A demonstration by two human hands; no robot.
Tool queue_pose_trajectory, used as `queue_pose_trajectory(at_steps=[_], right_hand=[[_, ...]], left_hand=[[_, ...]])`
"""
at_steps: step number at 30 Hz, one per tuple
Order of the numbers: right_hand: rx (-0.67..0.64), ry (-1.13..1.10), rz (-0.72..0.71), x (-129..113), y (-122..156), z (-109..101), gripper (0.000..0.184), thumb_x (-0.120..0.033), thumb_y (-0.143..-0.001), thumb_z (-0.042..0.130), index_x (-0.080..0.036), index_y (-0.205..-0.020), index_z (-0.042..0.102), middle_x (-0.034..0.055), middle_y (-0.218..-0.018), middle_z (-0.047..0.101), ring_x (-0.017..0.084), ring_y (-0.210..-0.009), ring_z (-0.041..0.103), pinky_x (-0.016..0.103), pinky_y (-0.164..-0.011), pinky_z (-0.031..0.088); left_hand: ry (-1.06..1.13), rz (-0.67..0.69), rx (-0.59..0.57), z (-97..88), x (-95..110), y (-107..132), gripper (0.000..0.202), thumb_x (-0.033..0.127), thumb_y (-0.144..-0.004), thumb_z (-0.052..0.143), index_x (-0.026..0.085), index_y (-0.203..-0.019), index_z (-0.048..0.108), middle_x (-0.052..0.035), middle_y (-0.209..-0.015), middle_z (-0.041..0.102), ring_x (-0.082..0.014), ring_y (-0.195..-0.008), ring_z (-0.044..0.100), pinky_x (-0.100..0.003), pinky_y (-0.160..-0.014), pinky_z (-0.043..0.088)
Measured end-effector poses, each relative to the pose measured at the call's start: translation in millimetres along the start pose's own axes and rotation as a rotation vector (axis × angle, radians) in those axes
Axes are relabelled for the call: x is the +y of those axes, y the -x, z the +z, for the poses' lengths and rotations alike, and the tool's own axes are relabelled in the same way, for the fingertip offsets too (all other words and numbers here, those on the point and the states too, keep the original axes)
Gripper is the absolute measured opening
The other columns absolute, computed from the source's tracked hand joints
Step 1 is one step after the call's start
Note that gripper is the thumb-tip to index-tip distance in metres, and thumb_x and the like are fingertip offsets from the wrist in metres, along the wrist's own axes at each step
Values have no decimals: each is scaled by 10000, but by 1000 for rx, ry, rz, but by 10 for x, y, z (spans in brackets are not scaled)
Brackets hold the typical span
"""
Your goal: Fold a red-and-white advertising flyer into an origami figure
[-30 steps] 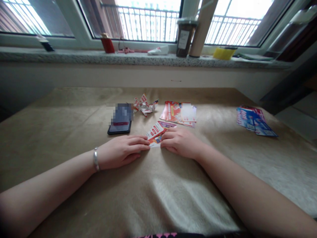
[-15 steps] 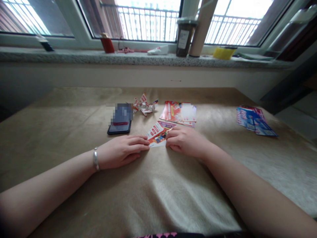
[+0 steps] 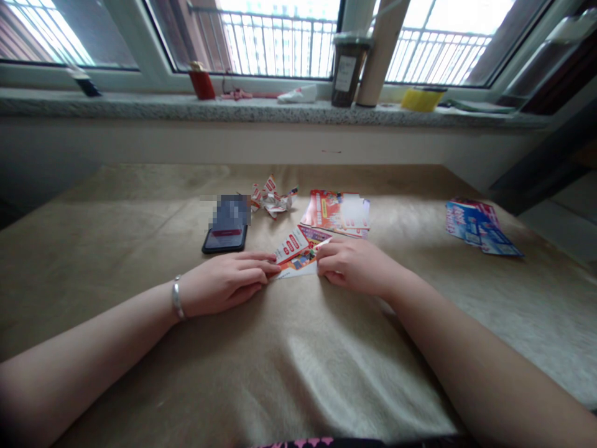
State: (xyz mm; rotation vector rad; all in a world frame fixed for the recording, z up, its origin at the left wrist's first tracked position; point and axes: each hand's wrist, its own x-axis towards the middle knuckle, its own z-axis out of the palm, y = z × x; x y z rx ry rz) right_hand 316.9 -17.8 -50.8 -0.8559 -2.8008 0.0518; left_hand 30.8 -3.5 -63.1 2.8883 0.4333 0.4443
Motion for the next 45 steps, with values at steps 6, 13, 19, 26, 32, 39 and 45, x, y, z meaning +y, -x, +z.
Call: queue_pose_trajectory(at_steps=[6,13,19,26,32,39,45], right_hand=[[-15,26,25,5,22,-17,204,-126,-808,500,-226,-798,677,7,-923,676,130,-783,607,253,-687,432],[-31,-19,12,22,41,-32,211,-107,-804,492,-213,-783,673,25,-916,666,134,-784,597,266,-719,442],[-58,-75,32,22,40,-49,220,-91,-803,482,-202,-777,670,40,-898,658,140,-796,594,267,-716,451],[-68,-110,42,40,54,-38,220,-100,-810,481,-200,-769,673,44,-910,666,144,-791,606,276,-710,467],[-73,-134,66,57,83,-41,224,-98,-803,489,-202,-784,686,36,-931,684,141,-799,628,275,-721,484],[-76,-138,73,83,105,-55,233,-83,-786,490,-205,-782,688,27,-954,689,135,-816,631,264,-741,488],[-67,-139,116,67,110,-44,194,-86,-770,492,-196,-774,652,39,-893,669,140,-789,609,270,-734,481]], left_hand=[[-2,27,51,-43,-17,11,159,150,-860,469,159,-807,618,-45,-1070,681,-189,-1052,589,-331,-864,543],[3,44,67,-52,-67,38,182,195,-875,490,146,-865,665,-70,-986,709,-172,-941,640,-295,-811,559],[26,39,81,-57,-73,53,206,192,-875,477,150,-860,678,-69,-982,710,-162,-941,646,-276,-822,555],[30,52,72,-117,-52,50,240,155,-846,448,163,-848,687,-57,-941,719,-162,-898,665,-283,-826,557],[50,54,50,-142,-58,54,247,139,-844,436,146,-854,683,-58,-921,718,-162,-881,669,-267,-806,556],[102,13,35,-128,-68,75,235,152,-833,448,160,-836,683,-55,-936,713,-157,-885,665,-264,-812,552],[139,-23,29,-113,-83,76,238,162,-856,436,159,-792,666,-58,-930,703,-152,-876,651,-272,-820,535]])
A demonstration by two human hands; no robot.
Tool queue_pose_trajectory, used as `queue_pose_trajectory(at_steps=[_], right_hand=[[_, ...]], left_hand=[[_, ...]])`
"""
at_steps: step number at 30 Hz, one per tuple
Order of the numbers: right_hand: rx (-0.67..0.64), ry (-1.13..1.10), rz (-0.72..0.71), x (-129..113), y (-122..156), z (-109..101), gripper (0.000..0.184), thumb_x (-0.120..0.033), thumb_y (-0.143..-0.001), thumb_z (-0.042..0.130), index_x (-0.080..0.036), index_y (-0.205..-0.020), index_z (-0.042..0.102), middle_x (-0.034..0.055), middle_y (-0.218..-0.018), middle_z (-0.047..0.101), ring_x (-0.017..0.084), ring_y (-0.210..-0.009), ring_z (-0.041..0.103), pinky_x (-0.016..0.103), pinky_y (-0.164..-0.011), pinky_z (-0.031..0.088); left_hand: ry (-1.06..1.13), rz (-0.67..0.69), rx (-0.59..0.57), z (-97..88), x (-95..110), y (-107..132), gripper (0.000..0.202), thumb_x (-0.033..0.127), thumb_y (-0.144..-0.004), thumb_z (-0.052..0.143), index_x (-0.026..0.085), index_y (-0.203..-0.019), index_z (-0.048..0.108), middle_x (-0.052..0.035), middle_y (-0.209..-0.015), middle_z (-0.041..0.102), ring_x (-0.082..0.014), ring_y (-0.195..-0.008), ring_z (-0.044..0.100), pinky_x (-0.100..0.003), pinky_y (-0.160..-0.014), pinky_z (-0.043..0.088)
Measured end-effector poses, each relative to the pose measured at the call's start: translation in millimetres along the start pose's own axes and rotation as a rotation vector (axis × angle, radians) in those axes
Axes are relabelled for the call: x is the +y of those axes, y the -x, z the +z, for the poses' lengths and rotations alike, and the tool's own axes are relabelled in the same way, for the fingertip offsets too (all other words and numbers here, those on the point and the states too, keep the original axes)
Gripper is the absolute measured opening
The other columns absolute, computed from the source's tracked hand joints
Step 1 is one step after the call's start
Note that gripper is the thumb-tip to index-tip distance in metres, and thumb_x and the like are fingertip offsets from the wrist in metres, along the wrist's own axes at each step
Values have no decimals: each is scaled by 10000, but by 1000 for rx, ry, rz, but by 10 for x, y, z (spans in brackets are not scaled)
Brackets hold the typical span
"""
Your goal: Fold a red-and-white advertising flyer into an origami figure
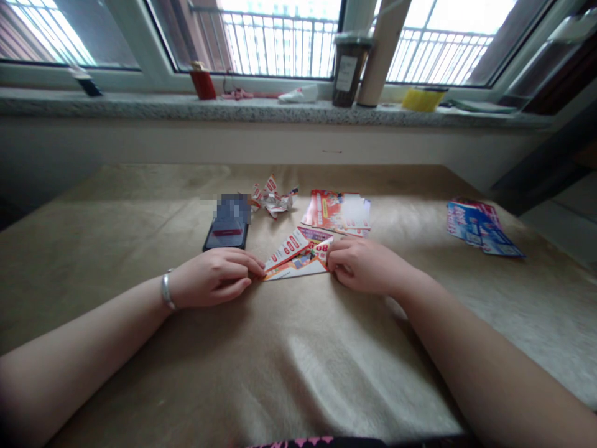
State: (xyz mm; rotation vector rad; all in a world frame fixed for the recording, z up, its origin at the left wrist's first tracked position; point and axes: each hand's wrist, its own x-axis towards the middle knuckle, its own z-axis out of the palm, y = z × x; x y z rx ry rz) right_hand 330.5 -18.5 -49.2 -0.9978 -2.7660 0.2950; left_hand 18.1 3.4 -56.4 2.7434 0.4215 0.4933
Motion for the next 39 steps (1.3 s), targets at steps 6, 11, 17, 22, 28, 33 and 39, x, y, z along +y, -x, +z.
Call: queue_pose_trajectory(at_steps=[6,11,17,22,28,33,39], right_hand=[[124,113,111,-105,-86,121,133,-204,-826,503,-172,-888,615,86,-912,640,195,-863,586,328,-773,483],[157,120,84,-144,-113,157,199,-284,-803,586,-200,-974,648,89,-1041,650,227,-977,583,374,-854,473],[168,64,-32,-162,-134,119,191,-244,-851,545,-227,-995,670,55,-1082,664,183,-1008,578,343,-887,463],[187,95,-17,-138,-153,159,211,-195,-858,526,-238,-1003,673,49,-1094,669,185,-1019,581,363,-885,471],[223,149,44,-161,-190,225,270,-183,-877,483,-230,-1085,649,52,-1118,662,191,-1021,580,378,-888,476],[190,186,136,-231,-237,245,314,-298,-911,448,-188,-1149,621,65,-1142,639,213,-1017,561,385,-918,458],[139,210,227,-295,-262,277,543,-481,-867,482,-151,-1298,505,114,-1255,550,285,-1115,489,460,-986,395]], left_hand=[[-55,-59,19,59,53,-31,193,176,-876,437,145,-898,626,-89,-977,650,-155,-883,601,-279,-812,513],[-175,-91,52,132,101,-42,352,188,-894,436,154,-1237,507,-123,-1230,558,-205,-1079,532,-374,-931,473],[-285,-138,-46,120,136,-50,385,279,-887,476,120,-1235,521,-138,-1312,518,-269,-1240,436,-436,-1016,416],[-247,-88,-17,83,156,-54,299,286,-890,474,162,-1139,585,-110,-1172,606,-241,-1128,527,-421,-960,462],[-218,-54,-26,99,196,-75,291,301,-864,527,176,-1119,588,-117,-1049,600,-262,-1130,509,-442,-958,456],[-201,-43,-47,109,224,-107,284,303,-863,523,170,-1101,602,-120,-1036,593,-251,-1049,546,-447,-944,454],[-208,-30,-88,126,200,-105,412,321,-837,562,216,-1235,539,-113,-1249,538,-268,-1144,490,-477,-999,409]])
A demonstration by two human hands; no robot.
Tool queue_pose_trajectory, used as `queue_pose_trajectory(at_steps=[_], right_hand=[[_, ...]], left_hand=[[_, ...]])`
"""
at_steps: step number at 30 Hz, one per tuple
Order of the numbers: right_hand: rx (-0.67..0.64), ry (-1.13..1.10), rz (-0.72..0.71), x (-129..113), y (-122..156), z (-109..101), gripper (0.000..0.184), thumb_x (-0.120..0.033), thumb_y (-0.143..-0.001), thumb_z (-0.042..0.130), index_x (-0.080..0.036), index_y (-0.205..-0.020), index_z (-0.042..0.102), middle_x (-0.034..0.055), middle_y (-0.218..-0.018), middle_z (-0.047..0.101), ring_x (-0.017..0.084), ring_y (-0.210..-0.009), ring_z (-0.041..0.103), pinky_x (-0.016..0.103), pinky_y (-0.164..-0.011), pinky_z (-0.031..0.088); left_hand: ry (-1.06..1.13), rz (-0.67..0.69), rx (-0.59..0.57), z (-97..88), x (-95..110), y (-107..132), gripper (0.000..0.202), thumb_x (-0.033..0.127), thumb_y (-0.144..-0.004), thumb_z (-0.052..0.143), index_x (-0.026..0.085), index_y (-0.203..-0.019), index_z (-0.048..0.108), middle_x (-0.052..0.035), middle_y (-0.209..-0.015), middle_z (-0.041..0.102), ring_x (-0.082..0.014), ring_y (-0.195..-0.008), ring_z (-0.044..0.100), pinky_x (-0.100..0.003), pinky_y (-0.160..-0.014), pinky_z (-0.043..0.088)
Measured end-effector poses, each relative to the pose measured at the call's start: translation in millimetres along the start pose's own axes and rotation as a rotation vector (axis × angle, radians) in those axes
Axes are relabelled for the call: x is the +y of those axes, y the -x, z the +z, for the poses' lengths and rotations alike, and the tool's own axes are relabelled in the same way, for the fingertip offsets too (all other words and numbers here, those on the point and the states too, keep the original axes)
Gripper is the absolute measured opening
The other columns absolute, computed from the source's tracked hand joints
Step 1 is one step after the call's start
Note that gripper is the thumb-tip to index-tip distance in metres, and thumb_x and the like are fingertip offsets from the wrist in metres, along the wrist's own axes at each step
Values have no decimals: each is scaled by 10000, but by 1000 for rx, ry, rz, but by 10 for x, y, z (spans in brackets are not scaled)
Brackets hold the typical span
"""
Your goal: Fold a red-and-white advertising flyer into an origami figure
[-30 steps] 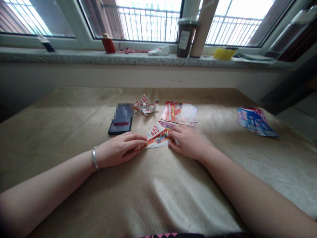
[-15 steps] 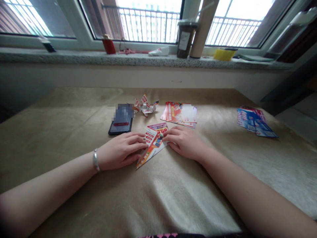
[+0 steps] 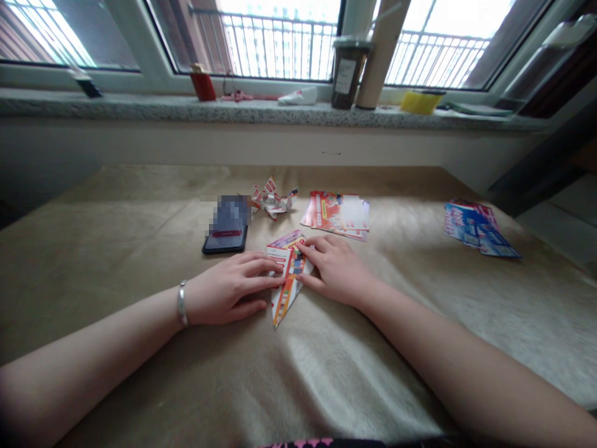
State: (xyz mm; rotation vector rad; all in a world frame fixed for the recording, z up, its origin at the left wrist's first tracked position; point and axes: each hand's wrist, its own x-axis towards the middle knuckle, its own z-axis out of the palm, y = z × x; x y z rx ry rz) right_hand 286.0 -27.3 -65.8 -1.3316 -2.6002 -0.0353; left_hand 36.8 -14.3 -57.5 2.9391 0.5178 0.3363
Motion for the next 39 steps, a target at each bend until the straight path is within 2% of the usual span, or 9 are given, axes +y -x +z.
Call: queue_pose_trajectory(at_steps=[5,9,17,19,22,25,29,35,39], right_hand=[[-11,-71,25,24,16,39,537,-498,-851,499,-170,-1277,512,116,-1273,527,286,-1142,468,463,-1000,376],[6,-194,39,89,28,61,415,-441,-873,493,-192,-1197,561,101,-1255,533,250,-1156,458,425,-1010,373],[52,-361,59,141,45,39,353,-352,-883,503,-194,-1198,519,90,-1203,572,218,-1118,494,401,-982,395],[70,-421,59,142,50,25,290,-332,-885,500,-201,-1140,537,84,-1187,576,207,-1104,508,389,-970,405],[83,-499,43,139,54,-10,165,-304,-897,463,-192,-927,581,83,-1144,588,193,-1065,535,365,-945,419],[69,-522,14,142,52,-43,248,-290,-920,397,-187,-775,570,84,-1089,610,186,-1015,557,355,-918,428],[55,-515,-39,155,49,-63,257,-288,-921,390,-192,-796,593,71,-1032,639,188,-979,566,360,-892,437],[48,-468,-58,141,64,-82,114,-203,-846,501,-196,-834,614,75,-1108,617,191,-1035,556,376,-917,450],[4,-394,-171,131,75,-67,251,-162,-796,551,-213,-1030,628,66,-1261,566,211,-1212,458,422,-1031,383]], left_hand=[[22,20,-4,24,-27,9,454,353,-854,544,202,-1280,504,-125,-1351,469,-282,-1258,401,-474,-1041,375],[9,23,-33,34,-39,12,470,353,-864,532,206,-1307,475,-121,-1380,448,-273,-1274,397,-478,-1062,350],[23,-31,-62,13,-39,10,587,379,-853,535,181,-1378,365,-107,-1397,433,-255,-1277,393,-436,-1069,344],[28,-58,-49,9,-32,10,643,397,-846,543,151,-1397,320,-117,-1385,444,-248,-1263,407,-416,-1055,360],[-3,-64,-51,8,-20,6,548,403,-866,514,200,-1359,389,-89,-1384,451,-247,-1244,424,-418,-1042,356],[-47,-60,-49,9,-13,4,467,395,-887,484,265,-1333,430,-57,-1397,440,-246,-1228,434,-422,-1025,355],[-102,-58,-53,13,-12,23,478,404,-888,490,309,-1349,411,-43,-1417,412,-251,-1221,430,-427,-1010,354],[-148,-54,-39,13,3,46,444,411,-898,471,354,-1336,425,-24,-1413,410,-257,-1182,456,-443,-988,363],[-141,-57,-31,21,5,39,460,409,-887,490,335,-1336,427,-31,-1401,421,-259,-1204,442,-437,-999,357]])
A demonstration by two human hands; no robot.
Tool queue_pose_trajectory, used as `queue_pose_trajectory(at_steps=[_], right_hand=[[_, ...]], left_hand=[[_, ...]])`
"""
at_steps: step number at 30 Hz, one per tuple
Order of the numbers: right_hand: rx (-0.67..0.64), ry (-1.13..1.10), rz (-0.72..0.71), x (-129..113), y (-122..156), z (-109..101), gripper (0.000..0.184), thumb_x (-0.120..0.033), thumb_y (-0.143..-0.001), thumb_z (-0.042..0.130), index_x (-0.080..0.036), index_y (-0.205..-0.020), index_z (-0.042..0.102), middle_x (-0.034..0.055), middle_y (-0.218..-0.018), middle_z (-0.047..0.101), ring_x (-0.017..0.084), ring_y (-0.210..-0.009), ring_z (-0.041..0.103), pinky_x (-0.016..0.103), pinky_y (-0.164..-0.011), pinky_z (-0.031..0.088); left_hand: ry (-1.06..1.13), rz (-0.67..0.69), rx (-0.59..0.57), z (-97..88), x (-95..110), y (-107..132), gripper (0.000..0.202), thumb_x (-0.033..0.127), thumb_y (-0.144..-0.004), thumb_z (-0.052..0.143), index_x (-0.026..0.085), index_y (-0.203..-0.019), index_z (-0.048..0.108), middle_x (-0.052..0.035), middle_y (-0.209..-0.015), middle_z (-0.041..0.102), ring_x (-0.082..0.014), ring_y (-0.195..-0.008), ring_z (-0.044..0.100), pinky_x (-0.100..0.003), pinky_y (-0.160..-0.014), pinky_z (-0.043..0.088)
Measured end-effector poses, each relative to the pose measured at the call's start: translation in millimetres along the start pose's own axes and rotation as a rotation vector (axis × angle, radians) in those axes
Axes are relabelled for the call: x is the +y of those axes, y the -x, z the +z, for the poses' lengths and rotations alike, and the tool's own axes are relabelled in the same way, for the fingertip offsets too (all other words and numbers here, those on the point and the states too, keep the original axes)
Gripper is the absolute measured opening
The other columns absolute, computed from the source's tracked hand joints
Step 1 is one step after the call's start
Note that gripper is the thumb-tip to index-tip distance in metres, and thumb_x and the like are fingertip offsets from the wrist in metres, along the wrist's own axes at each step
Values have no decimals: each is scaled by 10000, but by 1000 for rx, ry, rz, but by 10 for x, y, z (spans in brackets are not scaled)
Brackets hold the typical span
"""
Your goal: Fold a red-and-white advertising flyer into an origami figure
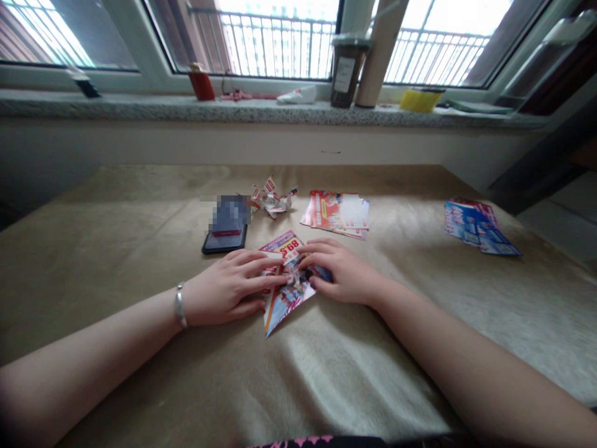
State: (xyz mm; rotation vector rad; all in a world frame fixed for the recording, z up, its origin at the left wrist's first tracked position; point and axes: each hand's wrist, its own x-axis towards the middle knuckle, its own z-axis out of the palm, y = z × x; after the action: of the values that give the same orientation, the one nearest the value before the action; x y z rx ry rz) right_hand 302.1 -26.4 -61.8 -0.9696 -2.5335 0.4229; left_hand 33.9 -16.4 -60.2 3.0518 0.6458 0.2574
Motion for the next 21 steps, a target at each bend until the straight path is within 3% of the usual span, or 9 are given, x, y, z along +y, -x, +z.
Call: queue_pose_trajectory(at_steps=[7,16,21], right_hand=[[-92,173,-52,39,7,32,485,-338,-839,565,-217,-1305,507,25,-1366,500,251,-1332,320,466,-1078,351],[-62,273,-47,121,17,44,396,-221,-929,386,-181,-1300,519,36,-1341,525,219,-1294,401,432,-1073,382],[-8,275,-38,148,15,27,383,-205,-938,364,-180,-1278,538,62,-1310,553,204,-1286,417,432,-1062,398]], left_hand=[[-55,-12,30,-13,-1,-8,415,407,-877,497,305,-1279,480,-28,-1429,397,-249,-1218,438,-415,-984,351],[-278,-8,202,-56,-22,4,218,303,-897,464,228,-1042,609,-17,-1355,497,-213,-1146,472,-364,-933,363],[-303,-35,231,-49,-37,40,285,352,-895,478,215,-1128,569,-11,-1274,573,-224,-1188,455,-379,-967,345]])
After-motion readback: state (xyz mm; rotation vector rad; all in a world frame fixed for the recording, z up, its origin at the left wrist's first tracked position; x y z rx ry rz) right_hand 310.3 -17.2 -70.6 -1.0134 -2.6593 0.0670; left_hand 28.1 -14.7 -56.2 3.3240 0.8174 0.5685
